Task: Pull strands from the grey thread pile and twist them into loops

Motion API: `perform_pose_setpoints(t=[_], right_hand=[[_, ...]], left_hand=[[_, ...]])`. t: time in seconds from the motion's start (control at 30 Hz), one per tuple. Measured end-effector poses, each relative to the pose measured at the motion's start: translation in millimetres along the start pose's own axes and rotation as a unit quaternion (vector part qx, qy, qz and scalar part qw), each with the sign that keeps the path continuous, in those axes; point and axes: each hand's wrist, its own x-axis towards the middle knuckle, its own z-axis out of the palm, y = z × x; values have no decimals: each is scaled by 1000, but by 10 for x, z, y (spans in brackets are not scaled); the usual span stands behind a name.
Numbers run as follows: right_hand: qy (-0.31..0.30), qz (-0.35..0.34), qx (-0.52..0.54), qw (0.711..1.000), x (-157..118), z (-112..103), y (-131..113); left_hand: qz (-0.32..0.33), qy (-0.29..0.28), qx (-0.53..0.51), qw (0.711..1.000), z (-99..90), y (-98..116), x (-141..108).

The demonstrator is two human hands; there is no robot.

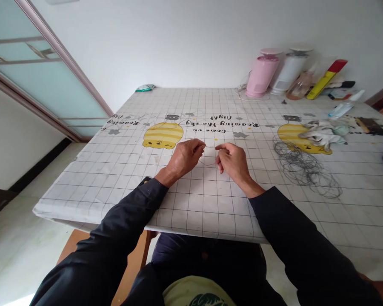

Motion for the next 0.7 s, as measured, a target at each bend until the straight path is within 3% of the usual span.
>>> perform_pose_setpoints(t=[0.27, 0.5, 0.7], right_hand=[[21, -42, -38, 998, -2, 33, 77], [25, -111, -43, 993, -30, 94, 148], [43, -58, 19, 997, -4, 57, 124]], left_hand=[[-32, -62, -41, 997, -71, -54, 51], [-40, -11, 4, 999, -24, -60, 34], [-111, 8, -70, 991, -18, -10, 54]])
